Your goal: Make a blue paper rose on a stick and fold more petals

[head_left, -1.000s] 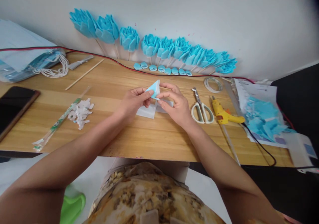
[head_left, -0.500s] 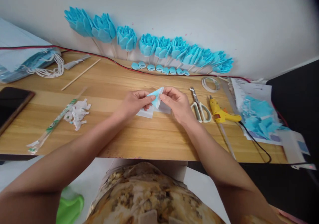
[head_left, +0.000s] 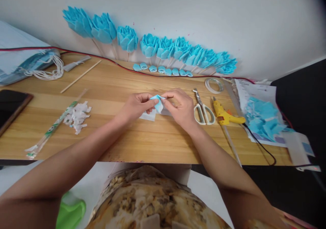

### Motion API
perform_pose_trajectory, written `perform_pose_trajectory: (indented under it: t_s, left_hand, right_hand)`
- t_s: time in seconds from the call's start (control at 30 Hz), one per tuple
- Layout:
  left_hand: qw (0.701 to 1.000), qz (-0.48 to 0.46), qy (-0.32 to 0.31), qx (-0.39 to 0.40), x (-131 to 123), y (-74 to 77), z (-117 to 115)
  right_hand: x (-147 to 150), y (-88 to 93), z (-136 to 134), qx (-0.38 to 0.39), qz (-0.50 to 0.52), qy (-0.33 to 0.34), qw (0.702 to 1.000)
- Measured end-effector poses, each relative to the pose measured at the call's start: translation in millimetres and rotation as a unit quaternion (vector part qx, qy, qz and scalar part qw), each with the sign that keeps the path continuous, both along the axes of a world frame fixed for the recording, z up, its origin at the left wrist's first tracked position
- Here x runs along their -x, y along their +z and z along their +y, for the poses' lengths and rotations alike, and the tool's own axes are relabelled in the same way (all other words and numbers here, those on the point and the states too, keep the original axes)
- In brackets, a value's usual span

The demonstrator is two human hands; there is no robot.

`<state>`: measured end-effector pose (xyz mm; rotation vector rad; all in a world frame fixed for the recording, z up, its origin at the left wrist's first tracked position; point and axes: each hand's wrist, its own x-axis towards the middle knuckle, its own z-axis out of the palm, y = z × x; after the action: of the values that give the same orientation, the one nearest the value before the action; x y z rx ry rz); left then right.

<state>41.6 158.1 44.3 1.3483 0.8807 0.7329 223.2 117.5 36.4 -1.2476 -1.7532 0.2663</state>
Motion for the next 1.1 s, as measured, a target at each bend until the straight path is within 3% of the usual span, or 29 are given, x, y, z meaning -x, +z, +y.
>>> perform_pose_trajectory:
  t_s: [0.27,0.7,0.83,0.97,1.1]
  left_hand:
    - [1.0,-0.013,0.01,-0.007,1.3,-2.4,0.0]
    - [1.0,-0.025,0.007,-0.004,1.1,-5.5,1.4]
    - [0.999,-0.018,0.03,-0.004,0.9,-5.5,1.6]
    - [0.999,-0.002,0.039,-0.012,0.7,-3.9,0.5]
    - [0.999,-0.008,0.034,-0.016,0.9,-4.6,0.8]
  right_hand:
    - [-5.5,-0.8,2.1,-0.045,-0.087,0.025,0.995]
    - [-5.8,-1.2,1.9,-0.065,-0.092,0.033,0.993]
    - [-3.3,-0.7,0.4,0.039,0.048,0.024,0.998]
    - [-2.8,-0.7,1.5,0.213,0.227,0.06,0.948]
    - [-0.9,1.3,1.6,0.258,0.252,0.091,0.928]
